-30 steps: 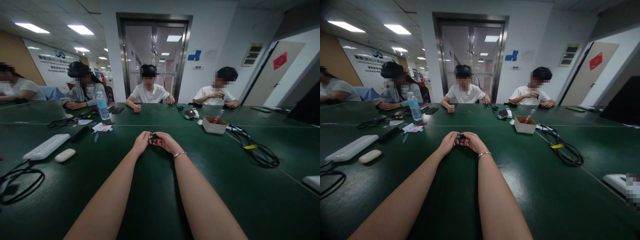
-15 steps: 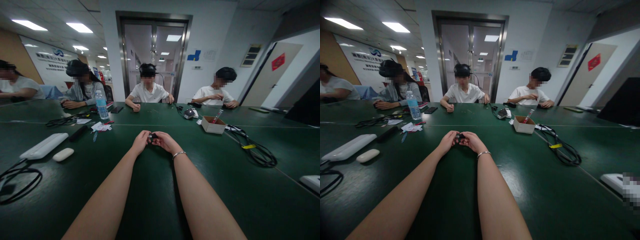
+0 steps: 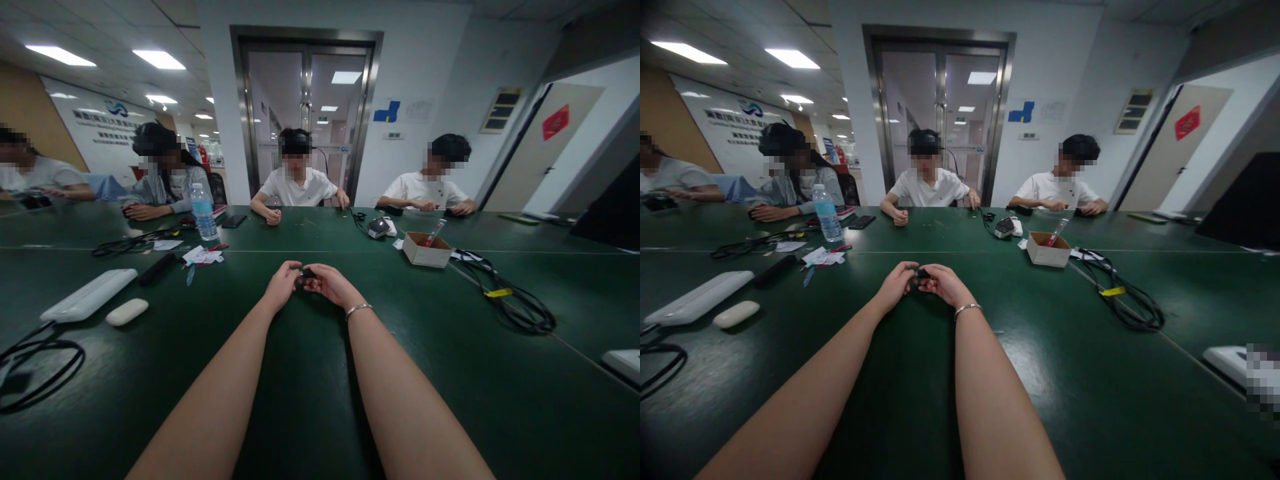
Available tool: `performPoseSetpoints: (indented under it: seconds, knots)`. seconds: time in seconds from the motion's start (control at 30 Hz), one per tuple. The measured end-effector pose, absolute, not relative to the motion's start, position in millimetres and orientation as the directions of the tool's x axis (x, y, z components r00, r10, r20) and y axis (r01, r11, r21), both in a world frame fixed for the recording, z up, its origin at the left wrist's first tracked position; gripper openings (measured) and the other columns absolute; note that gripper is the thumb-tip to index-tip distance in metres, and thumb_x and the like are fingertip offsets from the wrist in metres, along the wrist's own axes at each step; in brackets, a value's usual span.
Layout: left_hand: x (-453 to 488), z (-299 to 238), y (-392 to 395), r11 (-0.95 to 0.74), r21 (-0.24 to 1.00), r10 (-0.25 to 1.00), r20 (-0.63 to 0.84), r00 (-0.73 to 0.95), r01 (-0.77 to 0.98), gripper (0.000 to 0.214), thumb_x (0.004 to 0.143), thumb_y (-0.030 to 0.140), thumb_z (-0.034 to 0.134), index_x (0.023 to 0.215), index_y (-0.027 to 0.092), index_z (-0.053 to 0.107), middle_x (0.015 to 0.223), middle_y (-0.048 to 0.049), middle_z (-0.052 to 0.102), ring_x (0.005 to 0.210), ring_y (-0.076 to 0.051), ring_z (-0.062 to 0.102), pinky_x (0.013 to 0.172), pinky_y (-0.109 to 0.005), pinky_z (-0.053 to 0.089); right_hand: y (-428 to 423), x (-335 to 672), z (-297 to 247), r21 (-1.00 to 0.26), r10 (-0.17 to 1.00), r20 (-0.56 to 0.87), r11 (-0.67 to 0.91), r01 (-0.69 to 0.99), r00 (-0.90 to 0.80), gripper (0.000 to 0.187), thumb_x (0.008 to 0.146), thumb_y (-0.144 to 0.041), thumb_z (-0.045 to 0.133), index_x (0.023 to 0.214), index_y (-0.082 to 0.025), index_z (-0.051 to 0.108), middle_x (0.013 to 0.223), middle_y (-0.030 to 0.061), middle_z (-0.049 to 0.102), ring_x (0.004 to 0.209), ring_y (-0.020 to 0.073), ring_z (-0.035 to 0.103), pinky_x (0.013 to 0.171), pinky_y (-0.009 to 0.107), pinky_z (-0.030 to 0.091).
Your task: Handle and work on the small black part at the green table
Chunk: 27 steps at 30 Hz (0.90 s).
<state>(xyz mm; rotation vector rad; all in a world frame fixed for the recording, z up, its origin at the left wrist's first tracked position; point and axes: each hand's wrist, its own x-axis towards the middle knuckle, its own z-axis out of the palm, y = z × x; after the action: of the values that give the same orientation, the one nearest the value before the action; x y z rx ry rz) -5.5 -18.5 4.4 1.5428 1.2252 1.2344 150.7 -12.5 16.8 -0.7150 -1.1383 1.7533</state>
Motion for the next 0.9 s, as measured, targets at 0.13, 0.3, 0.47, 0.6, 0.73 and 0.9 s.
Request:
performPoseSetpoints:
  seconds: [0.13, 0.3, 0.47, 0.6, 0.73, 0.9]
  knots:
    - [-5.9, 3.9, -18.9, -0.272, 0.936, 0.962, 0.261, 0.080, 0.224, 0.026, 0.084, 0.028, 0.044, 0.104, 0.017, 0.057, 0.067, 0.0009, 0.055, 0.055, -0.010, 0.048, 0.053, -0.021, 0.038, -13.7, 150.5, 19.0, -0.913, 0.906, -0.010, -0.180, -0.365, -0.422, 0.013, 0.090, -0.013, 0.050, 0.089, -0.012, 0.063, 0.062, 0.0027, 0.061, 0.049, 0.0097, 0.055, 0.064, 0.027, 0.055]
    - [-6.6, 3.3, -19.1, -0.251, 0.942, 0.968, 0.240, 0.076, 0.222, 0.027, 0.084, 0.031, 0.043, 0.102, 0.017, 0.058, 0.068, 0.0005, 0.055, 0.056, -0.010, 0.048, 0.054, -0.021, 0.038, -15.4, 150.1, 21.1, -0.912, 0.903, -0.017, -0.189, -0.363, -0.428, 0.015, 0.090, -0.012, 0.048, 0.090, -0.011, 0.063, 0.065, 0.0043, 0.062, 0.048, 0.0092, 0.054, 0.062, 0.026, 0.054]
    - [-6.0, 3.2, -19.4, -0.245, 0.944, 0.970, 0.238, 0.060, 0.223, 0.025, 0.083, 0.028, 0.045, 0.102, 0.018, 0.058, 0.073, 0.0001, 0.057, 0.058, -0.010, 0.050, 0.055, -0.021, 0.039, -16.2, 149.8, 21.8, -0.911, 0.909, -0.014, -0.184, -0.370, -0.418, 0.015, 0.090, -0.011, 0.048, 0.089, -0.012, 0.063, 0.065, 0.0034, 0.062, 0.046, 0.0081, 0.052, 0.065, 0.027, 0.055]
    - [-5.8, 2.4, -18.6, -0.250, 0.943, 0.968, 0.242, 0.059, 0.220, 0.026, 0.085, 0.032, 0.042, 0.100, 0.018, 0.058, 0.066, 0.0010, 0.054, 0.056, -0.010, 0.049, 0.054, -0.021, 0.038, -15.7, 149.9, 20.9, -0.917, 0.901, -0.011, -0.183, -0.355, -0.434, 0.010, 0.088, -0.014, 0.053, 0.091, -0.012, 0.063, 0.064, 0.0031, 0.061, 0.048, 0.0092, 0.054, 0.062, 0.026, 0.054]
    - [-5.4, 3.7, -18.7, -0.248, 0.945, 0.969, 0.244, 0.046, 0.212, 0.024, 0.081, 0.029, 0.048, 0.099, 0.018, 0.059, 0.070, 0.0005, 0.056, 0.056, -0.010, 0.049, 0.054, -0.021, 0.038, -14.5, 150.1, 19.4, -0.912, 0.908, -0.006, -0.177, -0.371, -0.419, 0.010, 0.087, -0.014, 0.054, 0.089, -0.012, 0.063, 0.063, 0.0023, 0.060, 0.048, 0.0088, 0.053, 0.064, 0.027, 0.054]
    - [-4.6, 5.6, -19.2, -0.275, 0.949, 0.961, 0.266, 0.079, 0.151, 0.025, 0.085, 0.031, 0.043, 0.096, 0.016, 0.059, 0.061, 0.0008, 0.054, 0.057, -0.011, 0.049, 0.055, -0.021, 0.038, -13.9, 150.4, 18.5, -0.917, 0.899, 0.002, -0.173, -0.359, -0.438, 0.010, 0.086, -0.015, 0.055, 0.090, -0.012, 0.063, 0.066, 0.0033, 0.062, 0.050, 0.0093, 0.054, 0.059, 0.023, 0.052]
